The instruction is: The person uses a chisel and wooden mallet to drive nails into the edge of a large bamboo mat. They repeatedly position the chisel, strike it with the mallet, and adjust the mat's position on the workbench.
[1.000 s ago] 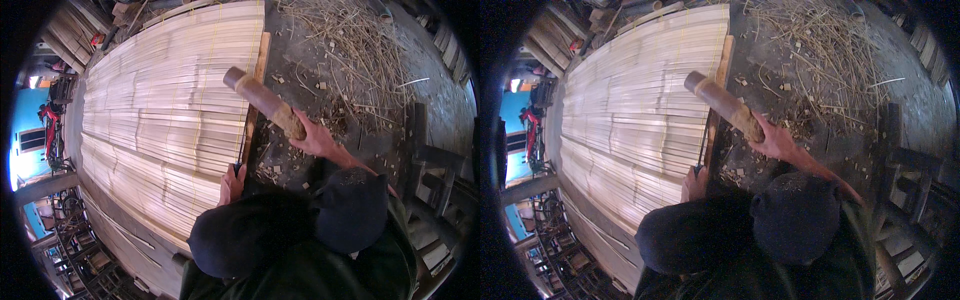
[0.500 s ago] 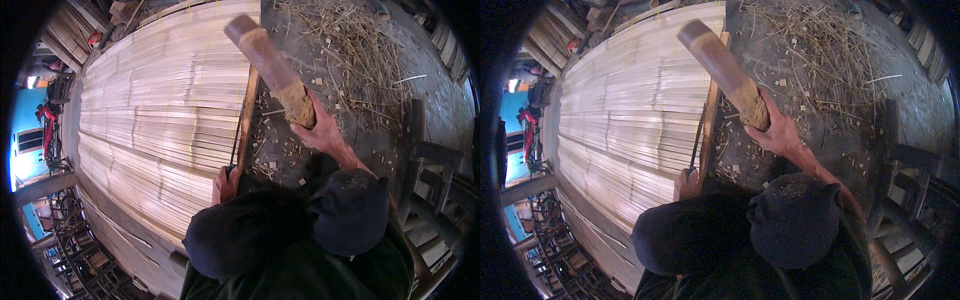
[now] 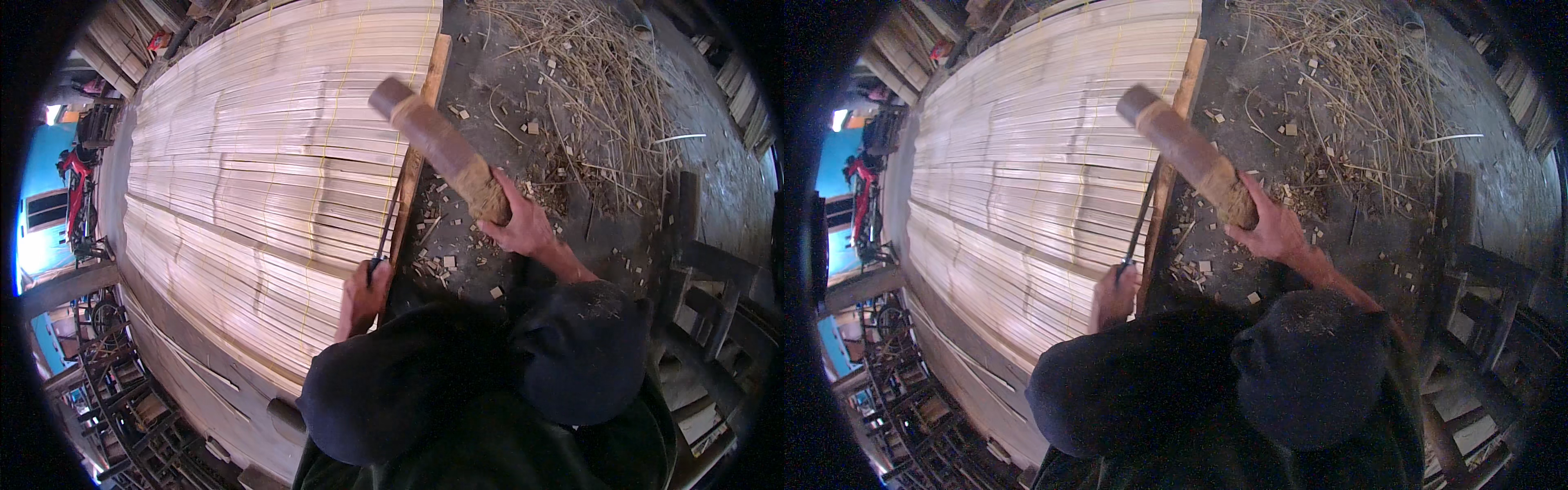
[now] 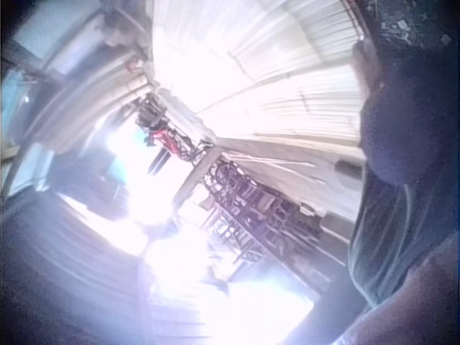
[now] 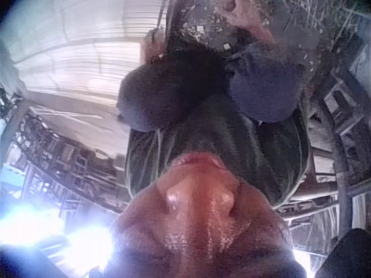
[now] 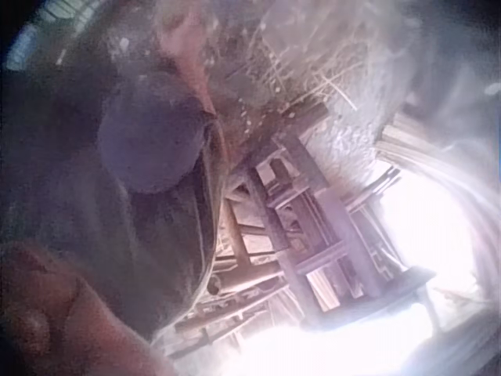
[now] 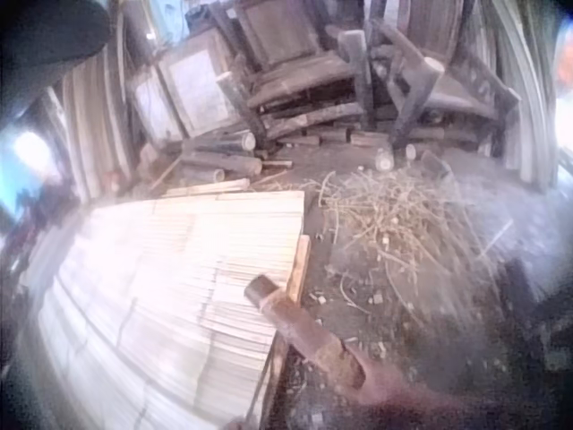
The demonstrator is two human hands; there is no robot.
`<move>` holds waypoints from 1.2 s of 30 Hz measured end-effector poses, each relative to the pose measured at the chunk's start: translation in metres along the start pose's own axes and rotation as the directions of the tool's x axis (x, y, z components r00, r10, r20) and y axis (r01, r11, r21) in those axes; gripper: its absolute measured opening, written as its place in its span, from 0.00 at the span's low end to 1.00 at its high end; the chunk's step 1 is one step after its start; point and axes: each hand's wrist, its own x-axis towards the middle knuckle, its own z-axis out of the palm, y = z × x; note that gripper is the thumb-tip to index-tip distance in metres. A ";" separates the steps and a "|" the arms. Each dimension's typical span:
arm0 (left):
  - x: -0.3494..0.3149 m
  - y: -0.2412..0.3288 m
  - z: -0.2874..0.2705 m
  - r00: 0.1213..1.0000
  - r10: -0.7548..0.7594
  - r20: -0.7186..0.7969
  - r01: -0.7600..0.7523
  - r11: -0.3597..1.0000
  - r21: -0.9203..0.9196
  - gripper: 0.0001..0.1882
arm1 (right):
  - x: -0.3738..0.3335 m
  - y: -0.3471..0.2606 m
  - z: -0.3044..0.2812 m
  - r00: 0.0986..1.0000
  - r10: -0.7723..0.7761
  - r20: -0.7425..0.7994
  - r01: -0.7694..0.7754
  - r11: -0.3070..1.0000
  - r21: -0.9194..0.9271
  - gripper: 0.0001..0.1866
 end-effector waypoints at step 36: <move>0.041 -0.034 0.056 0.881 0.354 -0.313 -0.220 0.894 0.390 0.53 | 0.085 0.003 0.024 0.991 -0.087 -0.103 0.098 0.990 0.105 0.17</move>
